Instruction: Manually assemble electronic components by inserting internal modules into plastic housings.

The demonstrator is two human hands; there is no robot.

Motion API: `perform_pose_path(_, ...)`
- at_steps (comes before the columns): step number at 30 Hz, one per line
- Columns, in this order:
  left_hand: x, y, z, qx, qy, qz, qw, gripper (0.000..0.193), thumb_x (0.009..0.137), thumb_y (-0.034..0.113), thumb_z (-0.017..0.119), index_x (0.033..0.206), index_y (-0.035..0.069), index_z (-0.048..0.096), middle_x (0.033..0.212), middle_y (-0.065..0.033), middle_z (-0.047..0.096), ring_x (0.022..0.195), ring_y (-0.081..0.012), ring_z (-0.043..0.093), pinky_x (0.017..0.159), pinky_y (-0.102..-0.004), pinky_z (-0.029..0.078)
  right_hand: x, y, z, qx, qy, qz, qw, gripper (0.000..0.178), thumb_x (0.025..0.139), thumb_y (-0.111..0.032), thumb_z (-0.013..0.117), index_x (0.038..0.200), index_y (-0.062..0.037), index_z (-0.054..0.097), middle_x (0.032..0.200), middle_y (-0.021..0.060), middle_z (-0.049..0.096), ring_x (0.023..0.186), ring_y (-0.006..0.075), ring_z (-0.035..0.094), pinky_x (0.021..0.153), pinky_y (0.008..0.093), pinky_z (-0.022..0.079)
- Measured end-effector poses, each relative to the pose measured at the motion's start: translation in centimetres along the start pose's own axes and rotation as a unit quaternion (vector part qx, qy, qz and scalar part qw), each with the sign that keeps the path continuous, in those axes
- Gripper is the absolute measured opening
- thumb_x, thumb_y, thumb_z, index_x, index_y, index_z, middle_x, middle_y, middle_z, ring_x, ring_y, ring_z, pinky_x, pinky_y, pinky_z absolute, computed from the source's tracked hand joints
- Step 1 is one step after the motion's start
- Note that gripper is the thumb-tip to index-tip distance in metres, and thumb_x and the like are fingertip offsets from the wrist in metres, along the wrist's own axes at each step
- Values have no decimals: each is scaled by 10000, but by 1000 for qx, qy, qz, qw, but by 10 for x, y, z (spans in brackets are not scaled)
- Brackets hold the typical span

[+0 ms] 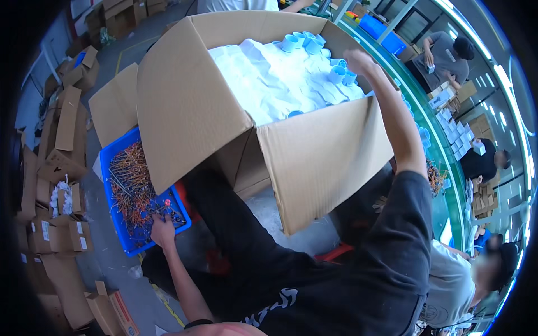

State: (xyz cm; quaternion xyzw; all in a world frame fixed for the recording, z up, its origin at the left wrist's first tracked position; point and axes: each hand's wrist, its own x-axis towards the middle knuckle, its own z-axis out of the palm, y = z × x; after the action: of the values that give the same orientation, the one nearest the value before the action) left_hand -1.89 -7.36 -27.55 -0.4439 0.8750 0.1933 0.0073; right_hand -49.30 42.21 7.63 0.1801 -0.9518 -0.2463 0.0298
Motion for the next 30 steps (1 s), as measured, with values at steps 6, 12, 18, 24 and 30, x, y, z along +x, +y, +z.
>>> perform_pose_path(6, -7, -44, -15, -8, 2, -32, 999, 401, 879, 356, 584, 1152, 66, 537, 1010, -172, 682, 920, -377, 645, 757, -476, 491, 32, -55, 27, 218, -262, 45, 939, 663, 819, -278, 731, 1388, -153, 412, 1166, 168, 619, 927, 281, 658, 715, 375, 557)
perform_pose_path(12, -5, -65, 12, -4, 95, 4, 995, 448, 905, 419, 528, 1241, 122, 525, 1060, -147, 679, 942, -400, 635, 776, -506, 486, 41, -66, 8, 188, -297, 38, 935, 647, 867, -277, 688, 1427, -160, 387, 1244, 173, 586, 954, 313, 648, 744, 390, 562)
perform_pose_path(18, -8, -48, 4, 2, 88, 4, 996, 416, 927, 417, 501, 1151, 79, 593, 1003, -172, 681, 880, -402, 641, 704, -497, 502, 48, -60, 13, 72, -206, -38, 975, 449, 878, -322, 656, 1269, -114, 584, 1119, 112, 666, 920, 269, 659, 723, 350, 558)
perform_pose_path(24, -8, -97, 41, 99, 182, 92, 974, 414, 917, 415, 509, 989, 39, 666, 926, -186, 682, 806, -399, 649, 666, -496, 504, 47, -69, 3, 10, -93, 55, 994, 408, 909, -424, 600, 1136, -96, 686, 1113, 106, 676, 940, 248, 658, 761, 327, 550)
perform_pose_path(30, 14, -171, 79, 229, 115, 60, 965, 415, 880, 441, 545, 959, 57, 682, 892, -173, 683, 798, -380, 652, 658, -481, 506, 39, -97, -4, 276, -180, -51, 943, 534, 889, -566, 563, 1090, -92, 708, 988, 70, 692, 885, 174, 651, 781, 260, 520)
